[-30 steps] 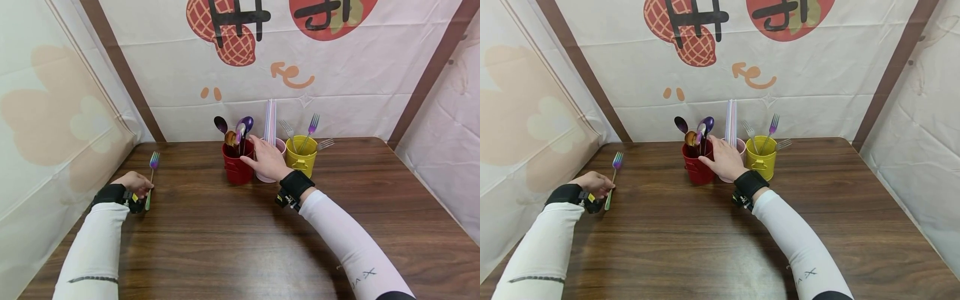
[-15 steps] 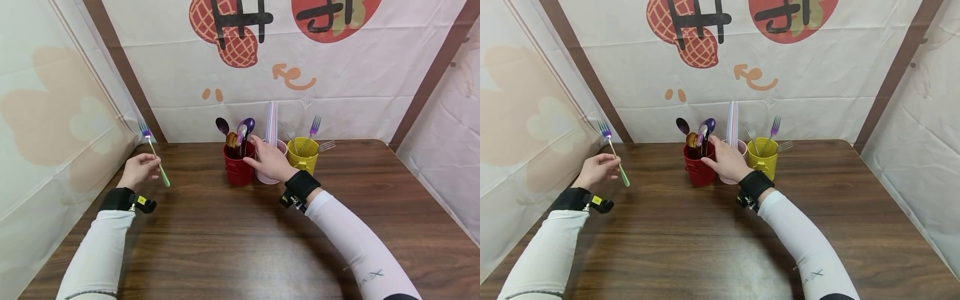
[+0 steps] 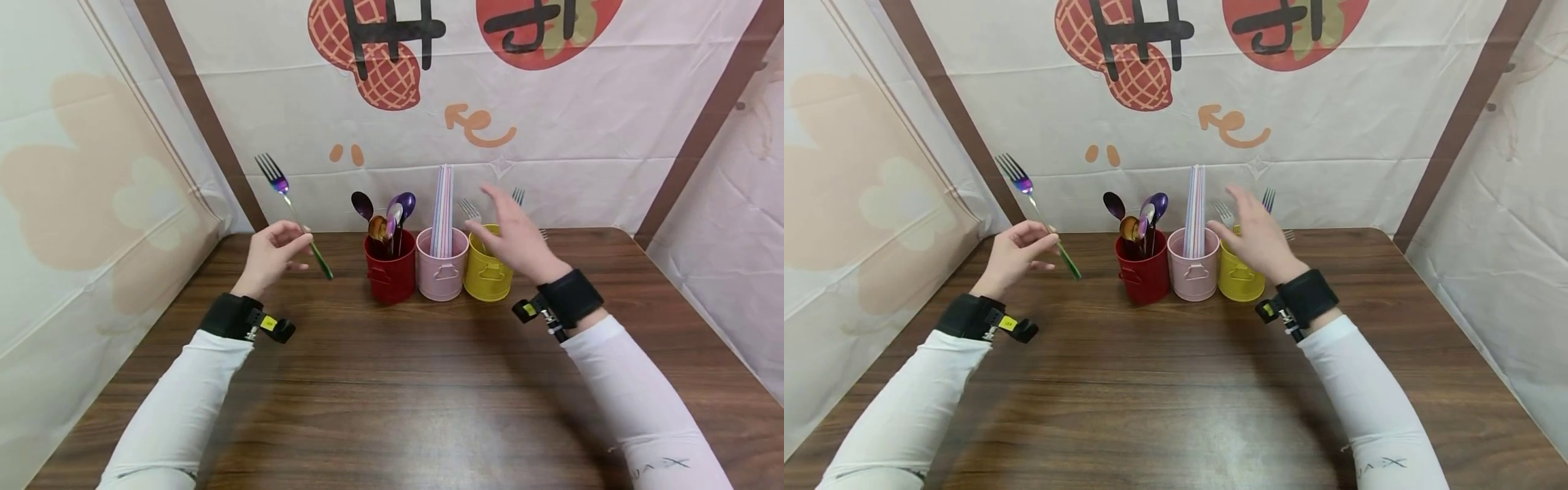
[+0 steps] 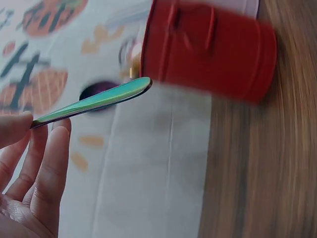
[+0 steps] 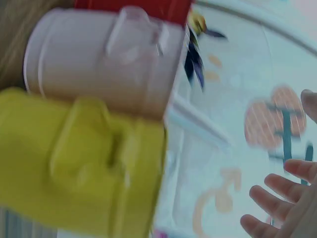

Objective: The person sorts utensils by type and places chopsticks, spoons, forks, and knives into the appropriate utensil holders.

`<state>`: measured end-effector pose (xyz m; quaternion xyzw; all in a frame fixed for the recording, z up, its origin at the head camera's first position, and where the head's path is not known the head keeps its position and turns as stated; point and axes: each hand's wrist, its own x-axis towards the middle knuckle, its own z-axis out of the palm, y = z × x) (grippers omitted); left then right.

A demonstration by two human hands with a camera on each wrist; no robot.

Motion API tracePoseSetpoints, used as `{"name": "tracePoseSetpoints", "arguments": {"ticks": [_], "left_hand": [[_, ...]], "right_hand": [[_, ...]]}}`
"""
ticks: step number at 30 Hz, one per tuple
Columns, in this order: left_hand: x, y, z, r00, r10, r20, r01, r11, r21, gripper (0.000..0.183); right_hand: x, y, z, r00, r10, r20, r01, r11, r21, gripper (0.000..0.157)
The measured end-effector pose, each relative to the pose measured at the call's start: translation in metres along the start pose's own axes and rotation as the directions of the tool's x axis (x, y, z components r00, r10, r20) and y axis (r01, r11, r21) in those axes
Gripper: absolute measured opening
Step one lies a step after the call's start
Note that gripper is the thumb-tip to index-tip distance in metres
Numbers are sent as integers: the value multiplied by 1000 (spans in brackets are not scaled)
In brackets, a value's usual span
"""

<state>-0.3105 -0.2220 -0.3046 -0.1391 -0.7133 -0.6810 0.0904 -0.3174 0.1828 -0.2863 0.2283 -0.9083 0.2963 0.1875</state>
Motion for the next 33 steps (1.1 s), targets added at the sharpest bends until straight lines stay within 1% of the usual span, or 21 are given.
{"name": "tracePoseSetpoints", "arguments": {"ticks": [2,4,7,9,11,14,20,23,25,27,29,31,33], "left_hand": [[1,5,12,1000,22,20,-22,1000,10,6],[2,9,23,999,33,40,-34,999,14,12],[5,13,37,997,58,59,-60,998,29,18],[7,16,47,996,70,58,-71,997,18,17],[10,19,56,995,87,57,-88,996,0,14],[13,23,70,992,113,52,-111,994,-22,11],[19,28,98,985,172,13,-171,984,-46,14],[23,29,113,980,198,10,-197,979,-57,17],[25,29,123,979,204,16,-202,977,-65,19],[27,28,135,980,198,23,-195,978,-71,18],[29,28,148,982,187,31,-184,980,-78,17],[32,29,159,981,189,42,-186,980,-68,17],[35,29,168,979,197,60,-194,980,-52,16]], "right_hand": [[-4,9,-13,998,53,-16,-52,998,42,72],[-9,19,-24,992,120,-28,-117,988,102,74],[-18,31,-35,977,212,-26,-202,955,219,78],[-23,38,-38,970,242,-14,-228,931,286,82],[-28,46,-38,970,243,-9,-226,913,338,85],[-34,57,-32,970,243,13,-230,899,374,90],[-40,70,-21,963,262,67,-267,884,383,95],[-41,73,-18,960,267,86,-280,887,367,101],[-43,76,-17,956,273,110,-295,881,371,104],[-45,81,-15,948,282,148,-318,858,404,105],[-48,87,-10,936,293,196,-351,820,452,103],[-50,92,-4,925,296,238,-378,781,497,99],[-52,95,3,920,289,263,-388,760,522,94]]}}
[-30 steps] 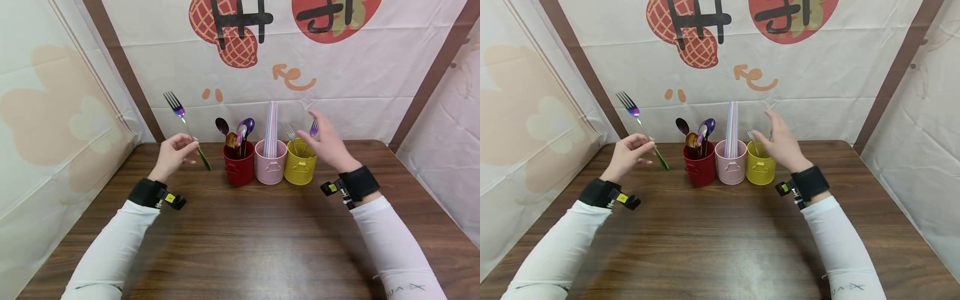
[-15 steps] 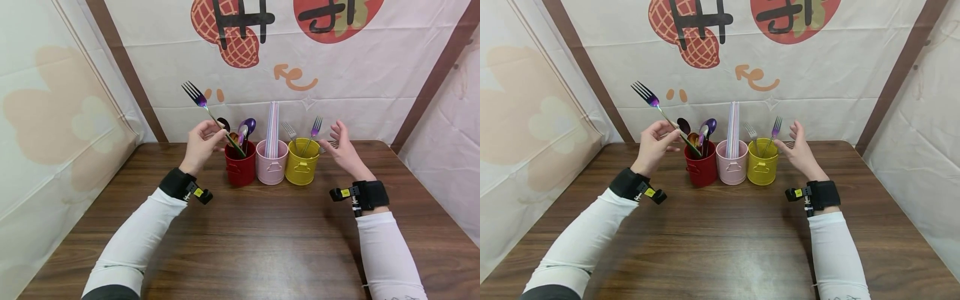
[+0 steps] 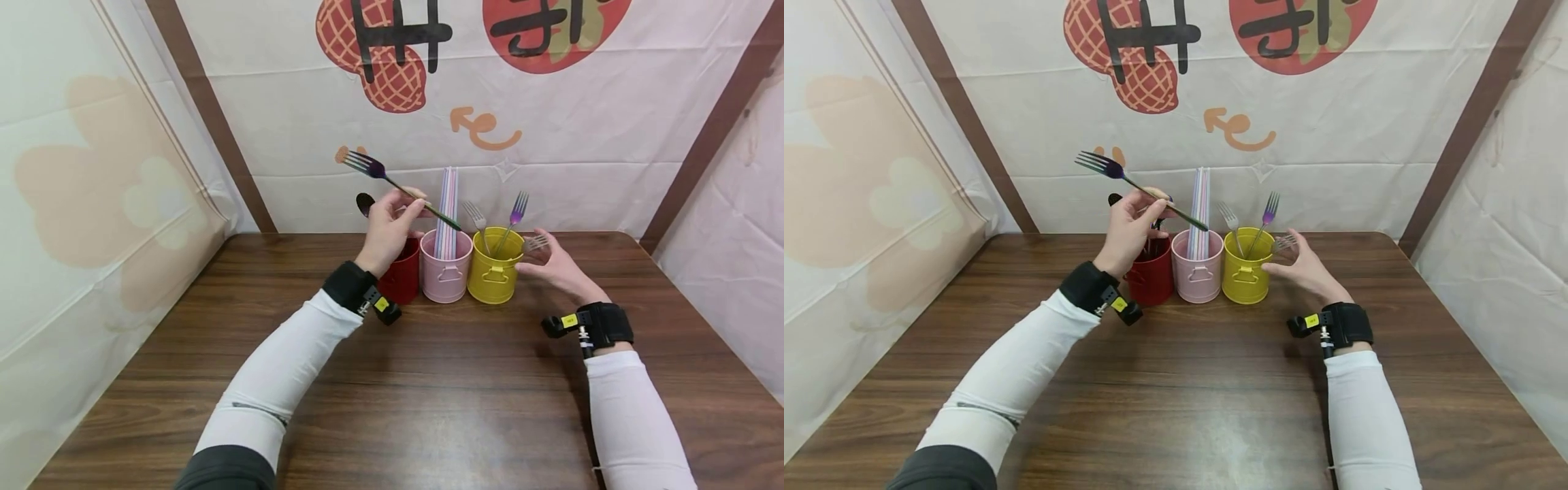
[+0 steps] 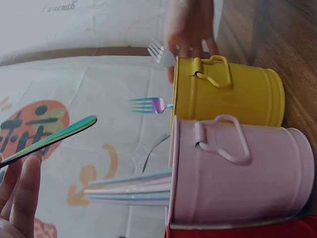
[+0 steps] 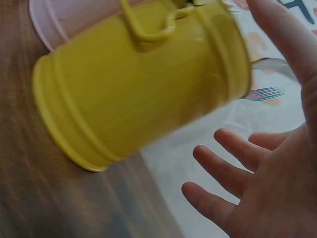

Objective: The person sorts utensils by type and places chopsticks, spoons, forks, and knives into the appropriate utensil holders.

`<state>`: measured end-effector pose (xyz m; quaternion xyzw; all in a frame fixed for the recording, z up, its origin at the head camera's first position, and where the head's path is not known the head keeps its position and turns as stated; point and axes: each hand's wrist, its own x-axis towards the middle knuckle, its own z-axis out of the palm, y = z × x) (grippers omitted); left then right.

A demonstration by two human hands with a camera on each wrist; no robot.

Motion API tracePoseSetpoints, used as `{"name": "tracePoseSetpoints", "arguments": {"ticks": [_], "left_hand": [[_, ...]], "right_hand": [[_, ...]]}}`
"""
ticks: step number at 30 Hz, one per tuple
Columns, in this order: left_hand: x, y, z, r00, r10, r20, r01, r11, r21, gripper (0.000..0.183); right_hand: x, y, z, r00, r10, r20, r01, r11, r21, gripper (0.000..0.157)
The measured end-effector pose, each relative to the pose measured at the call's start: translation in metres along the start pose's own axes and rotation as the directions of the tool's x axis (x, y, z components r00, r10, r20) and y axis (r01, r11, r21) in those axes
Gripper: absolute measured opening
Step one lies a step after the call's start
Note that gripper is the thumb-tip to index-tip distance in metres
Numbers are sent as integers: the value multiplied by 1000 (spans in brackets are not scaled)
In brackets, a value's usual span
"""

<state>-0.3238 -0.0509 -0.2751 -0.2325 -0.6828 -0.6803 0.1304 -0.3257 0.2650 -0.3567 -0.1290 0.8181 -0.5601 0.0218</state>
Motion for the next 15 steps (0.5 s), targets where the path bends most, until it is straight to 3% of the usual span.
{"name": "tracePoseSetpoints", "arguments": {"ticks": [5,9,12,15], "left_hand": [[7,-6,20,998,-21,59,16,995,96,18],[11,-12,34,992,-45,121,24,985,170,23],[12,-17,44,985,-51,165,11,972,233,25],[13,-22,52,979,-69,190,3,945,327,26]], "right_hand": [[5,11,15,1000,-17,18,17,1000,2,87],[8,14,26,999,-34,22,32,996,81,85],[9,14,30,999,-39,12,37,991,128,85],[9,14,30,999,-46,6,45,993,112,86]]}}
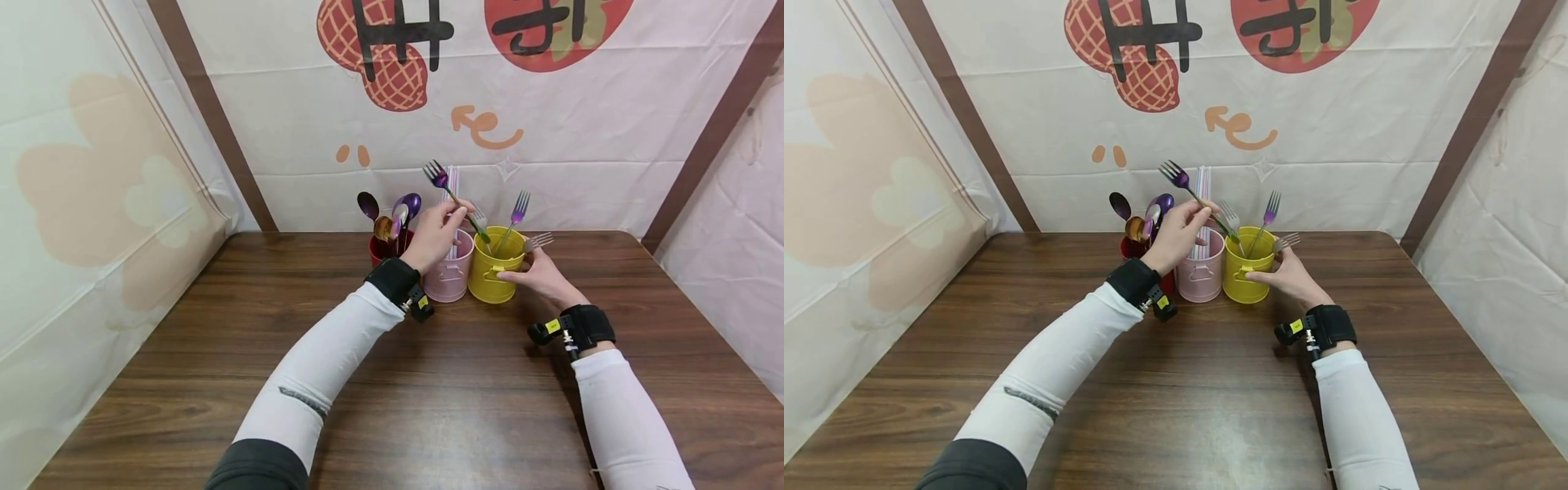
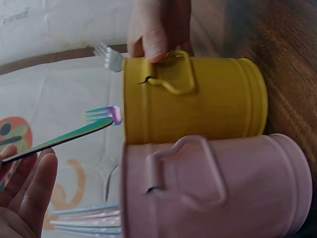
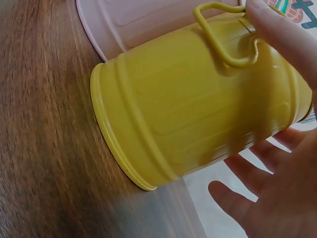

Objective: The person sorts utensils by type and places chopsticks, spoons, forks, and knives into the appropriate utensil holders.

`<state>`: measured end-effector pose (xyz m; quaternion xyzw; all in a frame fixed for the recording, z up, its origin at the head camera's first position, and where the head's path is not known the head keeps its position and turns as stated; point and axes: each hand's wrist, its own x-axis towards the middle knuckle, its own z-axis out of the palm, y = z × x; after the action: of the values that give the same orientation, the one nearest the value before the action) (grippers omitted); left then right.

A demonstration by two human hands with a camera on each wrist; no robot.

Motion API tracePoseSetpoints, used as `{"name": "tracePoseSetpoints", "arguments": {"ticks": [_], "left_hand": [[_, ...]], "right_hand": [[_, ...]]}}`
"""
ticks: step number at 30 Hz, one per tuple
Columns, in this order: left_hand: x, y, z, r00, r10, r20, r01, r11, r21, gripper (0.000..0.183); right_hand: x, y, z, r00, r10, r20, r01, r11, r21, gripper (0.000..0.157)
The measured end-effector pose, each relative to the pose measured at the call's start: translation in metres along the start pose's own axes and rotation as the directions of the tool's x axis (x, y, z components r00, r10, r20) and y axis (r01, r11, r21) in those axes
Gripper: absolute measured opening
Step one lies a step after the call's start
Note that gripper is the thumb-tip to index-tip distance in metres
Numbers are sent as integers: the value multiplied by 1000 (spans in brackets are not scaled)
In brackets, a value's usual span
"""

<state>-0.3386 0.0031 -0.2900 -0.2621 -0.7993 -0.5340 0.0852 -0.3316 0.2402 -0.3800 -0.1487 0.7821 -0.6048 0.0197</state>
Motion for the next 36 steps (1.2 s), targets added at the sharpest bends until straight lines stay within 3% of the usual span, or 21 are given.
{"name": "tracePoseSetpoints", "arguments": {"ticks": [6,11,16,21,27,33,36], "left_hand": [[4,-2,15,998,-54,31,47,980,191,23],[7,-7,25,996,-91,16,85,968,235,17],[11,-12,29,991,-123,58,101,950,295,21],[11,-12,32,985,-145,89,90,887,454,24],[11,-10,38,983,-174,62,115,839,532,21],[14,-9,41,992,-119,31,70,750,657,24],[14,-10,40,996,-80,38,32,725,688,24]], "right_hand": [[-1,-1,-2,1000,-16,8,16,998,-66,86],[0,1,-1,1000,-18,14,19,998,-68,85],[1,1,0,1000,-21,11,22,999,-43,84],[0,0,1,1000,-28,8,29,999,-41,82],[0,-1,2,1000,-19,9,19,999,-26,83],[0,-1,2,1000,-11,8,12,999,-40,83],[0,-1,1,1000,0,5,0,998,-56,83]]}}
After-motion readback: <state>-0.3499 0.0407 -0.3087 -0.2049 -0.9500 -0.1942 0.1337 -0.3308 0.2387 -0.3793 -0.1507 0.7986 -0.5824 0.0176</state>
